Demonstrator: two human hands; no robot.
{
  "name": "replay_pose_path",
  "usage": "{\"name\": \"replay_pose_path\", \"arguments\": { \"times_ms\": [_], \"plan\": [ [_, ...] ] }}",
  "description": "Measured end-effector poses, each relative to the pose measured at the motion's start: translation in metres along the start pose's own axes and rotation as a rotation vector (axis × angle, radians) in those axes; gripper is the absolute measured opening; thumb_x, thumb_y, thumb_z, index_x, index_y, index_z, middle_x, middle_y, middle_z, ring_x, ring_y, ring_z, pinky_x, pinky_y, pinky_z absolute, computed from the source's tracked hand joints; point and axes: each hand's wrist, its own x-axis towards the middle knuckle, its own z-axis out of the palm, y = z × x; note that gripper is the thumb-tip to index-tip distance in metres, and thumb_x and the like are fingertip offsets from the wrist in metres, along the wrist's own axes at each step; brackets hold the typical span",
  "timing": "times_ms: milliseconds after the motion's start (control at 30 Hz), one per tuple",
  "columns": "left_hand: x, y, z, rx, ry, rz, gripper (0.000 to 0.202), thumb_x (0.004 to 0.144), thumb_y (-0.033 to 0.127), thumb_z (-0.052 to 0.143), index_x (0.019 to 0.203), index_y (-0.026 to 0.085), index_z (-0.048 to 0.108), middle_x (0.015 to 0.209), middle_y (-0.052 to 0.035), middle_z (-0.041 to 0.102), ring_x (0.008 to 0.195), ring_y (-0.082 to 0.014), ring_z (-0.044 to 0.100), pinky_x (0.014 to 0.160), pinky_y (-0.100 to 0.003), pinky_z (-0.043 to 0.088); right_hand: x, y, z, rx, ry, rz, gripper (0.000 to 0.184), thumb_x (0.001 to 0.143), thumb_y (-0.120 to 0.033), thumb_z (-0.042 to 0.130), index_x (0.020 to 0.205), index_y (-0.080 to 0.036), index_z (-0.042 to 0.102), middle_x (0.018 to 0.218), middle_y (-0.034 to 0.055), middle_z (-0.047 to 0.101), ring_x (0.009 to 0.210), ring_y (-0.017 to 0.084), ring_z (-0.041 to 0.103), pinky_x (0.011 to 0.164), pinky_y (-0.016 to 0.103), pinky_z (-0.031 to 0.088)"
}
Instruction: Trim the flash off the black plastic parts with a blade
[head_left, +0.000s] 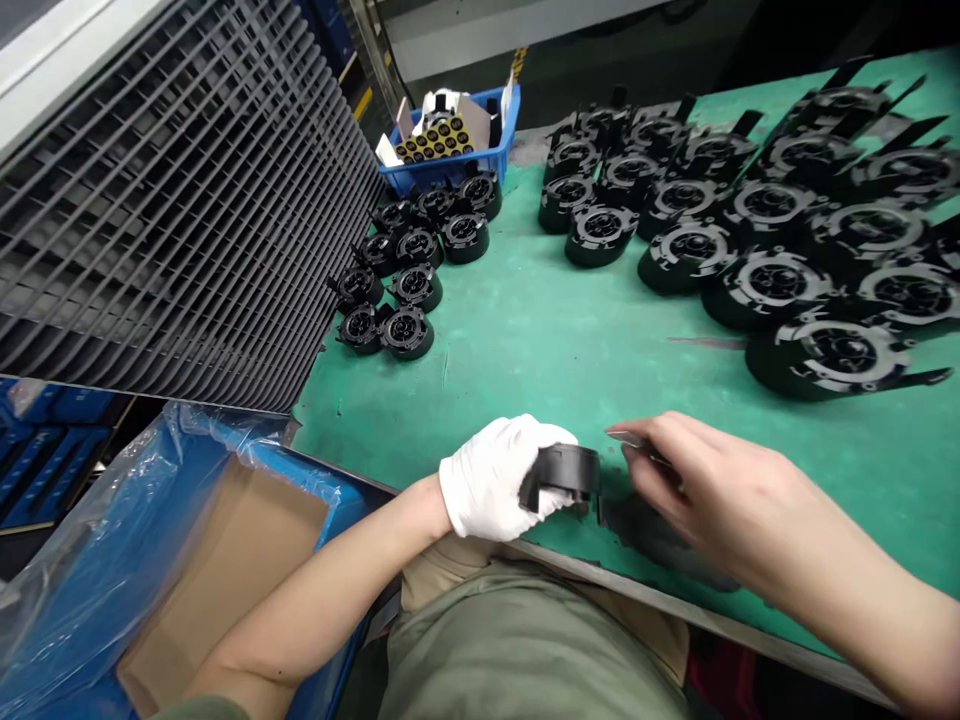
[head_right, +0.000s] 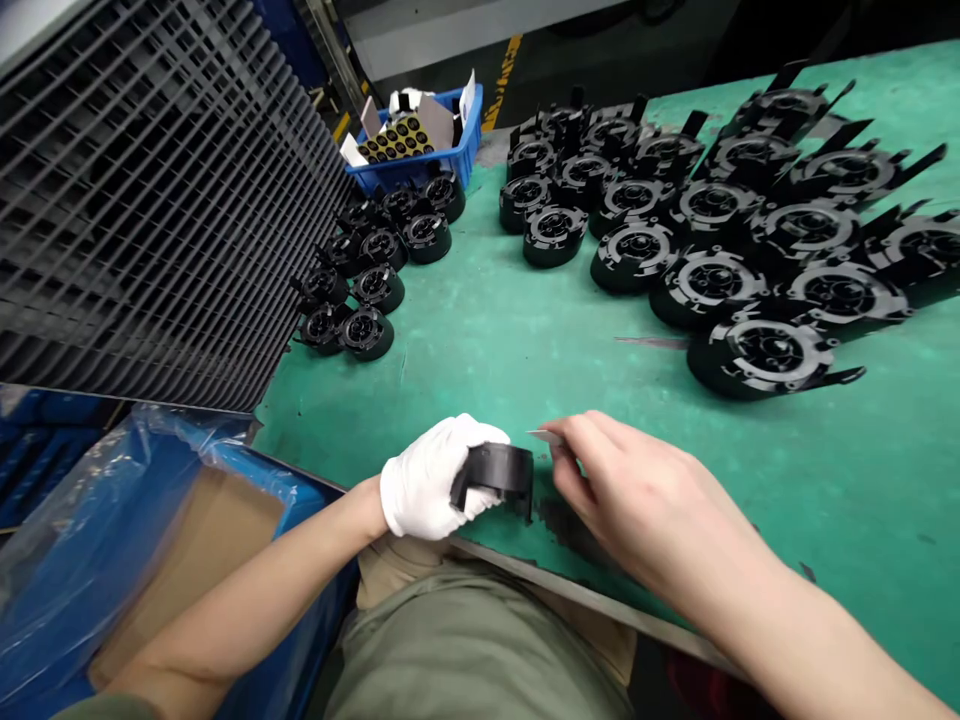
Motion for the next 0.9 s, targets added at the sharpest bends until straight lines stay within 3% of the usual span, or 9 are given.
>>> {"name": "replay_pose_path", "arguments": {
  "times_ms": [67, 167, 300, 467, 633, 800, 900],
  "plan": [
    [-0.001, -0.001, -0.011, -0.097, -0.014, -0.026, 0.052, 0.119, 0.051, 0.077, 0.162, 0.022, 0.077, 0.147, -0.0169, 0.087, 0.135, -0.0375, 0.085, 0.123, -0.054, 0.071, -0.005, 0.007, -0.008, 0.085, -0.043, 0.027, 0.025, 0.133, -0.035, 0.058, 0.143, -0.024, 0.078, 0.113, 0.0060, 0.089, 0.086, 0.021, 0.088, 0.077, 0.034, 0.066],
    [0.003, -0.006, -0.029, -0.123, -0.106, -0.024, 0.071, 0.123, 0.063, 0.076, 0.180, 0.021, 0.073, 0.155, -0.0198, 0.082, 0.149, -0.0395, 0.080, 0.135, -0.058, 0.068, -0.012, 0.008, -0.012, 0.184, -0.102, 0.034, 0.039, 0.136, -0.041, 0.054, 0.162, -0.024, 0.078, 0.117, 0.0062, 0.087, 0.089, 0.021, 0.088, 0.078, 0.033, 0.068],
    [0.016, -0.014, -0.033, -0.005, -0.048, -0.047, 0.056, 0.131, 0.054, 0.067, 0.176, 0.024, 0.082, 0.160, -0.0194, 0.080, 0.157, -0.0380, 0.074, 0.144, -0.059, 0.060, -0.020, 0.006, -0.002, 0.196, -0.091, 0.049, 0.041, 0.135, -0.039, 0.057, 0.166, -0.023, 0.079, 0.106, 0.0044, 0.085, 0.075, 0.021, 0.082, 0.067, 0.035, 0.064],
    [0.028, -0.013, -0.017, 0.056, -0.031, 0.009, 0.046, 0.135, 0.043, 0.060, 0.163, 0.024, 0.091, 0.142, -0.0155, 0.087, 0.139, -0.0340, 0.079, 0.135, -0.055, 0.062, -0.027, 0.013, 0.009, 0.178, -0.087, 0.094, 0.029, 0.133, -0.034, 0.060, 0.155, -0.027, 0.078, 0.120, 0.0062, 0.092, 0.092, 0.023, 0.090, 0.077, 0.034, 0.068],
    [0.029, -0.010, -0.016, 0.096, -0.044, 0.025, 0.047, 0.137, 0.043, 0.057, 0.162, 0.025, 0.092, 0.137, -0.0134, 0.089, 0.133, -0.0315, 0.078, 0.131, -0.050, 0.061, -0.029, 0.020, 0.007, 0.121, -0.139, 0.064, 0.028, 0.135, -0.033, 0.058, 0.146, -0.025, 0.082, 0.107, 0.0038, 0.085, 0.079, 0.017, 0.081, 0.067, 0.030, 0.057],
    [0.026, -0.010, -0.017, 0.102, -0.047, 0.025, 0.048, 0.138, 0.043, 0.054, 0.162, 0.026, 0.092, 0.139, -0.0130, 0.089, 0.133, -0.0307, 0.078, 0.129, -0.049, 0.062, -0.023, 0.019, 0.005, 0.114, -0.121, 0.008, 0.030, 0.135, -0.028, 0.056, 0.152, -0.023, 0.079, 0.102, 0.0019, 0.079, 0.076, 0.016, 0.077, 0.068, 0.030, 0.056],
    [0.024, -0.012, -0.017, 0.073, -0.052, 0.026, 0.047, 0.137, 0.044, 0.055, 0.161, 0.028, 0.093, 0.140, -0.0126, 0.090, 0.135, -0.0304, 0.078, 0.129, -0.048, 0.063, -0.019, 0.018, 0.004, 0.017, -0.098, -0.056, 0.031, 0.134, -0.023, 0.053, 0.151, -0.020, 0.079, 0.093, -0.0012, 0.071, 0.067, 0.015, 0.069, 0.061, 0.032, 0.048]
  ]
}}
